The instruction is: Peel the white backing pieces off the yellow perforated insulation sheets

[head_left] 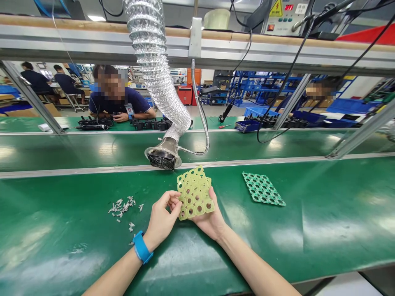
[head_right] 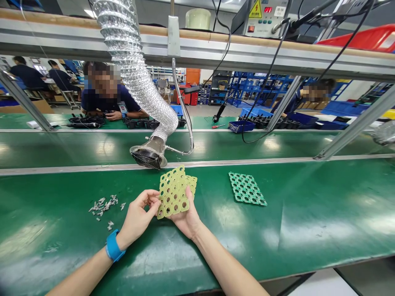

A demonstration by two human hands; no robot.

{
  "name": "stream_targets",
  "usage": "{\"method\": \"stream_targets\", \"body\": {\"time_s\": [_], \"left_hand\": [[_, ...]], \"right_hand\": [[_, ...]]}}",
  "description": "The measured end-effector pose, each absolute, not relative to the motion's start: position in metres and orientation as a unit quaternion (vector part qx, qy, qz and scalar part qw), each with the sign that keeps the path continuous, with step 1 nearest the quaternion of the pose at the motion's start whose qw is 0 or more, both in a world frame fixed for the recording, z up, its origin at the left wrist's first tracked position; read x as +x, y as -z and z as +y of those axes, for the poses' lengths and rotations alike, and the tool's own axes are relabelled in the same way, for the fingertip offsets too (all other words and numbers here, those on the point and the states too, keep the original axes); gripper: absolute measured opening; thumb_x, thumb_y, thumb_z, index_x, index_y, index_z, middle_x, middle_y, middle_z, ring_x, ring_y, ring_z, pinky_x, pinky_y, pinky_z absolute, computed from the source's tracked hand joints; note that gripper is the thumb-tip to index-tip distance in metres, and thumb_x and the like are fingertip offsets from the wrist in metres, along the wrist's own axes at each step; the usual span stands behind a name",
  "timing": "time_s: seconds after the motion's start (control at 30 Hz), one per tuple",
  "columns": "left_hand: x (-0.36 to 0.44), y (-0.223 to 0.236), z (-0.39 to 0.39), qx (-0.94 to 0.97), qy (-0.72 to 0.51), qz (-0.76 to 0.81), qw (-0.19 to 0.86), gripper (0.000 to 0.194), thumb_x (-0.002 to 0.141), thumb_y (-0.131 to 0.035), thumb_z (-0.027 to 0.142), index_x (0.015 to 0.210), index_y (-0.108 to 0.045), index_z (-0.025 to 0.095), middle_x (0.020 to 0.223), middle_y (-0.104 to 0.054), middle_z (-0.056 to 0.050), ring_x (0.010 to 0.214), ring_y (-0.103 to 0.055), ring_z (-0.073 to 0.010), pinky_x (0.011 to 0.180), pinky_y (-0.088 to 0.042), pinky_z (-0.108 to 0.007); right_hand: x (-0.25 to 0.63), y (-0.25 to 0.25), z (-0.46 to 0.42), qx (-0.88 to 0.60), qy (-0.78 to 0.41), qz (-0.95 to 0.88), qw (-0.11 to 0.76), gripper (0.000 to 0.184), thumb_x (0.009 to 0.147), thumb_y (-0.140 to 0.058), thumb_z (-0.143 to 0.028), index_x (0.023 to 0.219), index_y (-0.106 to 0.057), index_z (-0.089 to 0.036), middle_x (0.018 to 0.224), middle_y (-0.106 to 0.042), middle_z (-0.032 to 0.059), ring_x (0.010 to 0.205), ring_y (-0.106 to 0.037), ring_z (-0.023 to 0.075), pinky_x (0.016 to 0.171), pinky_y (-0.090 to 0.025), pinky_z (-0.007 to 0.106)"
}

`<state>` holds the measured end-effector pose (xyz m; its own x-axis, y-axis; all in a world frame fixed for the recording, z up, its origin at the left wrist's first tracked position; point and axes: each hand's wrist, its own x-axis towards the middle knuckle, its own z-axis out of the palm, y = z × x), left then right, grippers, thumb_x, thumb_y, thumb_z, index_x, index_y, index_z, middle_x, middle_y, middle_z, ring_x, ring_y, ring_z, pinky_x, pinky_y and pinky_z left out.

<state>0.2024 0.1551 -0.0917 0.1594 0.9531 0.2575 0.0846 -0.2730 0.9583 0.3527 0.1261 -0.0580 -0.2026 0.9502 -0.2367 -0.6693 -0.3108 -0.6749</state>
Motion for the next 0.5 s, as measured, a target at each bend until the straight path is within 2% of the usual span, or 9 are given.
{"method": "stream_targets", "body": {"time_s": [0.27,0.5], "left_hand": [[0.1997,0.0905,0.151,0.713,-0.5,0.381,0.31,0.014,0.086,-0.052,0.019,0.094,-0.063,0.02,0.072,-0.06,0.0,0.064,-0.054,-0.0127,0.062,-0.047,-0.024],[0.1992,0.091,0.1512,0.722,-0.506,0.369,0.293,0.015,0.086,-0.053,0.015,0.097,-0.062,0.02,0.071,-0.06,0.002,0.062,-0.054,-0.0108,0.061,-0.047,-0.021]], "right_hand": [[0.352,0.0581,0.1253,-0.324,-0.736,-0.227,0.549,0.066,0.075,-0.059,-0.072,0.116,-0.064,-0.02,0.116,-0.069,0.0117,0.115,-0.057,0.0301,0.096,-0.044,0.048],[0.3522,0.0592,0.1264,-0.326,-0.733,-0.231,0.551,0.065,0.074,-0.059,-0.072,0.113,-0.065,-0.021,0.112,-0.07,0.0107,0.113,-0.058,0.03,0.094,-0.044,0.047]]}}
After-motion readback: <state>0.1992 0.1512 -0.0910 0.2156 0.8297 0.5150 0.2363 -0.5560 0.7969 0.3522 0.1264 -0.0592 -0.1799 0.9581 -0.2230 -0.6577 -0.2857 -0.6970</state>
